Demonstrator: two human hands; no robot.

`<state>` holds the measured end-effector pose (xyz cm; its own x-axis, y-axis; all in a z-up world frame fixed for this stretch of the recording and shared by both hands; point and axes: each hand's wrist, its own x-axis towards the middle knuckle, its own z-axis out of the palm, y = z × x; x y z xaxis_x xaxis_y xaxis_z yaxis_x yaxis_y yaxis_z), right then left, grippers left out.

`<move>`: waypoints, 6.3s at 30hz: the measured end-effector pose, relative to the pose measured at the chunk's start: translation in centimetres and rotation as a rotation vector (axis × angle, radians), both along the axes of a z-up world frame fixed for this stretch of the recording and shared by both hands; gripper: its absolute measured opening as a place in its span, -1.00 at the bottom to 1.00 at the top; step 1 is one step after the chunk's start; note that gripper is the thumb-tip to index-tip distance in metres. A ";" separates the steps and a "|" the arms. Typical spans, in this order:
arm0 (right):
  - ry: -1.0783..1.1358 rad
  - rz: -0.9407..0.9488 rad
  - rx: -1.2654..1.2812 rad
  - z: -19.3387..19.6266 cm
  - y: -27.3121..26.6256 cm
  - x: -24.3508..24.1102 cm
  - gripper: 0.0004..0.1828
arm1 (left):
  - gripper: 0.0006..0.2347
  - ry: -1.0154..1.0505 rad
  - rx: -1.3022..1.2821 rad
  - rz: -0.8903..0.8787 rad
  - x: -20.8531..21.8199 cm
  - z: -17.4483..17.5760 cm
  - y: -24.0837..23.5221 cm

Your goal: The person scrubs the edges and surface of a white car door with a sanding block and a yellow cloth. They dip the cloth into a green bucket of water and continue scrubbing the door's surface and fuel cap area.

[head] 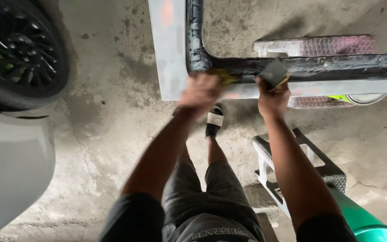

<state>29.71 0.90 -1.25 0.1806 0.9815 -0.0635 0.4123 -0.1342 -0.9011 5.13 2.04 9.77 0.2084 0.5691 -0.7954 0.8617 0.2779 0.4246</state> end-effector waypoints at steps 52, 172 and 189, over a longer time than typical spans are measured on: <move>0.972 -0.872 -0.236 -0.3 -2.8 -6.7 -0.77 | -0.36 -0.534 0.946 -0.747 1.1 -3.4 5.1; -0.352 -1.156 -0.328 3.4 0.6 -26.8 -0.33 | -0.45 -0.415 0.736 -1.746 3.9 -5.1 15.3; -0.358 -1.172 -0.279 3.0 0.4 -26.7 -0.35 | -0.42 -0.327 0.894 -1.938 0.8 -4.5 14.6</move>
